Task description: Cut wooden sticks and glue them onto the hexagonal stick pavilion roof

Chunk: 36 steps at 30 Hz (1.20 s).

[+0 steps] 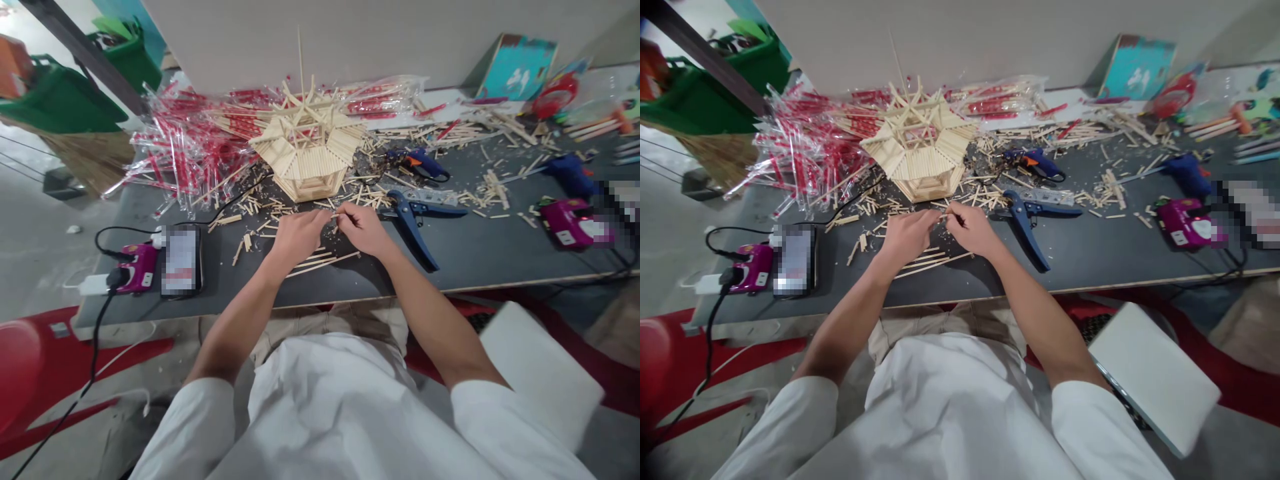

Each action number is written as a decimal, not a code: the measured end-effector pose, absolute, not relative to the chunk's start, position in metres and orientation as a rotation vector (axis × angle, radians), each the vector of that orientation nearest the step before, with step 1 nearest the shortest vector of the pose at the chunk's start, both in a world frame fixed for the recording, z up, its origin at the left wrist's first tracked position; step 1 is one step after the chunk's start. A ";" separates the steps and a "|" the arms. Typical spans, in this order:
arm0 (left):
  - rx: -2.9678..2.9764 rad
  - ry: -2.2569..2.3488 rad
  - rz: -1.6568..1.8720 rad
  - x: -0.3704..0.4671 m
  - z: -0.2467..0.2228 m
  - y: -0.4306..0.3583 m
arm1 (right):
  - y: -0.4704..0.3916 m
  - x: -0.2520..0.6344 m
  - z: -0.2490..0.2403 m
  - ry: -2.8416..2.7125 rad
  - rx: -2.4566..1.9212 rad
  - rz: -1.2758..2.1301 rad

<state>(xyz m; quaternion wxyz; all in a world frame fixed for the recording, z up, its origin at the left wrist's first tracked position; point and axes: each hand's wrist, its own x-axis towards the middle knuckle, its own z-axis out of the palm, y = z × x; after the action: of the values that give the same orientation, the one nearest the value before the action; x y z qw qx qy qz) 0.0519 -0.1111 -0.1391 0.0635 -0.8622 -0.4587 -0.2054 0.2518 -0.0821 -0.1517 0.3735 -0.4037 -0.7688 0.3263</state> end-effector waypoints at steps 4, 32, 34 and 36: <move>-2.603 -1.343 -0.592 0.051 -0.139 -0.111 | -0.083 0.250 -0.153 -1.988 -1.047 0.766; -2.748 -1.412 -0.686 0.050 -0.132 -0.113 | -0.089 0.261 -0.144 -2.065 -0.939 0.798; -2.754 -1.419 -0.680 0.051 -0.132 -0.113 | -0.089 0.261 -0.144 -2.071 -0.928 0.788; -2.763 -1.414 -0.688 0.051 -0.132 -0.113 | -0.089 0.261 -0.145 -2.076 -0.920 0.771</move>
<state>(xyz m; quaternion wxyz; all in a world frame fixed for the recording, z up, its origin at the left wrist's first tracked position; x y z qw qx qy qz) 0.0509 -0.1135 -0.1318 -0.0188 -0.8689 -0.4448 -0.2162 0.2612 -0.0886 -0.1448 0.3633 -0.3575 -0.8065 0.2997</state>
